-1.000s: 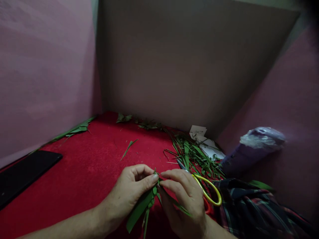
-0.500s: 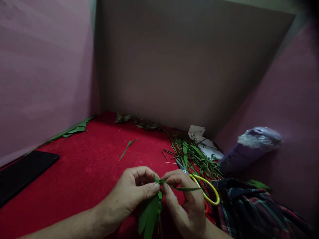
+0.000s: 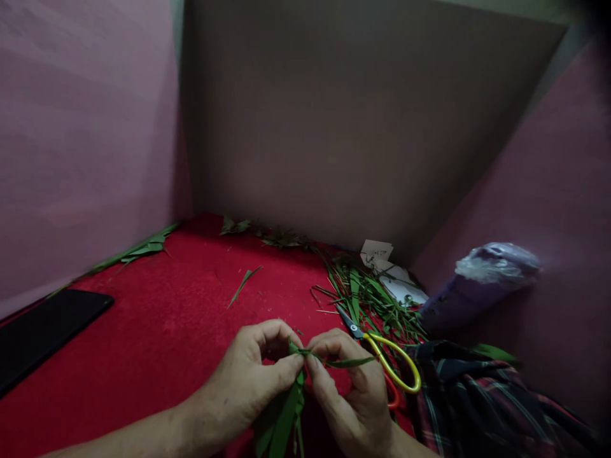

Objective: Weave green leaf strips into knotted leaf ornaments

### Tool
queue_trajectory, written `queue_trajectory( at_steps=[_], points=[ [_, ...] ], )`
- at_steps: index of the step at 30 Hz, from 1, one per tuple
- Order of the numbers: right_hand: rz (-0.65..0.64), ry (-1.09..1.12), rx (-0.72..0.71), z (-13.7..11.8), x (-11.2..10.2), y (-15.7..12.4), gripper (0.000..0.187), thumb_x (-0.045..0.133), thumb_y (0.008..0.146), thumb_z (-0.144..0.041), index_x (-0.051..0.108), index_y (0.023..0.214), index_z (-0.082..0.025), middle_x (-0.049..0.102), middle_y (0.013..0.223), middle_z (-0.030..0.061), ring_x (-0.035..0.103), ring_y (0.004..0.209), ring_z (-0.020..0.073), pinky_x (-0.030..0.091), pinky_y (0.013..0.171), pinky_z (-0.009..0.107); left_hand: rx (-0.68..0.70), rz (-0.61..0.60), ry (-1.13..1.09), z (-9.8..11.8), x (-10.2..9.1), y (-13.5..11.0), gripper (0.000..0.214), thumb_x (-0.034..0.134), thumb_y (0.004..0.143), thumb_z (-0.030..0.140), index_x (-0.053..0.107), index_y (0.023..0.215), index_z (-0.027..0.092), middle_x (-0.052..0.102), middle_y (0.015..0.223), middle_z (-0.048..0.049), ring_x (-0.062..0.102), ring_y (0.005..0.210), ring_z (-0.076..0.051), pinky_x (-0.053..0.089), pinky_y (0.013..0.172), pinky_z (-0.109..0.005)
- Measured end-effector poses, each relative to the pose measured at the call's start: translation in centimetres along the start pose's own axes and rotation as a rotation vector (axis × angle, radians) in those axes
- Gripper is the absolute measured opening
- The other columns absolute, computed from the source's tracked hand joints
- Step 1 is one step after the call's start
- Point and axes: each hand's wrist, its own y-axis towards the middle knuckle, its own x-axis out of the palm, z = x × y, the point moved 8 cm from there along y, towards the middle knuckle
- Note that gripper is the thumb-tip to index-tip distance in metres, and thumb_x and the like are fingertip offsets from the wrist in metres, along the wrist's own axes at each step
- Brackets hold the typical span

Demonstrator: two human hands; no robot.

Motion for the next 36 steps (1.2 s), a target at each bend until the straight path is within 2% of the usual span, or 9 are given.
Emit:
queue_trajectory(
  at_steps=[7, 12, 16, 21, 26, 30, 36],
  points=[
    [-0.017, 0.021, -0.072, -0.9, 0.0, 0.3, 0.012, 0.052, 0.078, -0.007, 0.058, 0.079, -0.017, 0.06, 0.069, 0.0037, 0.058, 0.063, 0.0161, 0.047, 0.058, 0.03, -0.066, 0.037, -0.031, -0.1, -0.4, -0.2, 0.015, 0.064, 0.067, 0.027, 0.054, 0.065, 0.016, 0.048, 0.053, 0.0058, 0.041, 0.049, -0.008, 0.033, 0.047, -0.02],
    [-0.005, 0.08, -0.086, -1.0, 0.0, 0.2, 0.024, 0.055, 0.077, -0.003, 0.057, 0.096, -0.018, 0.062, 0.079, 0.0048, 0.06, 0.07, 0.0168, 0.05, 0.062, 0.031, -0.083, 0.054, -0.049, 0.3, -0.6, -0.2, 0.018, 0.066, 0.063, 0.03, 0.056, 0.062, 0.015, 0.046, 0.05, 0.0063, 0.039, 0.048, -0.007, 0.031, 0.046, -0.02],
    [-0.001, 0.073, -0.106, -1.3, -0.1, 0.4, 0.019, 0.054, 0.078, -0.003, 0.06, 0.088, -0.018, 0.063, 0.078, 0.0047, 0.061, 0.073, 0.0165, 0.051, 0.063, 0.031, -0.132, 0.05, -0.074, -0.3, -0.5, -0.1, 0.02, 0.068, 0.061, 0.031, 0.057, 0.061, 0.014, 0.046, 0.048, 0.0063, 0.038, 0.045, -0.007, 0.03, 0.044, -0.019],
    [0.037, 0.093, -0.062, -1.0, -0.4, 0.3, 0.015, 0.056, 0.077, -0.004, 0.057, 0.079, -0.018, 0.062, 0.079, 0.0031, 0.061, 0.072, 0.0151, 0.049, 0.063, 0.029, -0.147, 0.045, -0.112, -0.6, -0.4, -0.3, 0.018, 0.067, 0.064, 0.03, 0.057, 0.063, 0.015, 0.048, 0.048, 0.0058, 0.041, 0.043, -0.007, 0.032, 0.043, -0.019],
    [0.04, 0.117, -0.043, -0.7, -0.7, 0.3, 0.016, 0.054, 0.078, -0.003, 0.058, 0.08, -0.019, 0.062, 0.084, 0.0032, 0.061, 0.078, 0.0155, 0.049, 0.069, 0.03, -0.115, 0.085, -0.142, -0.2, -0.8, -0.3, 0.018, 0.069, 0.064, 0.028, 0.056, 0.062, 0.016, 0.046, 0.046, 0.0074, 0.038, 0.041, -0.005, 0.032, 0.042, -0.017],
    [0.028, 0.102, 0.008, -0.1, -0.9, 0.3, 0.015, 0.052, 0.082, -0.008, 0.061, 0.078, -0.02, 0.062, 0.084, 0.0039, 0.06, 0.08, 0.0168, 0.048, 0.071, 0.031, -0.103, 0.119, -0.151, -0.2, -1.2, -0.1, 0.019, 0.069, 0.064, 0.029, 0.056, 0.064, 0.015, 0.051, 0.049, 0.005, 0.042, 0.044, -0.007, 0.035, 0.043, -0.018],
    [0.081, 0.134, 0.118, 1.4, -1.3, 0.5, 0.02, 0.048, 0.087, -0.015, 0.06, 0.071, -0.019, 0.062, 0.08, 0.0044, 0.059, 0.077, 0.0175, 0.047, 0.067, 0.03, -0.078, 0.148, -0.16, -0.2, -1.7, -0.1, 0.02, 0.069, 0.065, 0.03, 0.056, 0.067, 0.015, 0.058, 0.053, 0.0018, 0.047, 0.044, -0.008, 0.036, 0.043, -0.018]
  ],
)
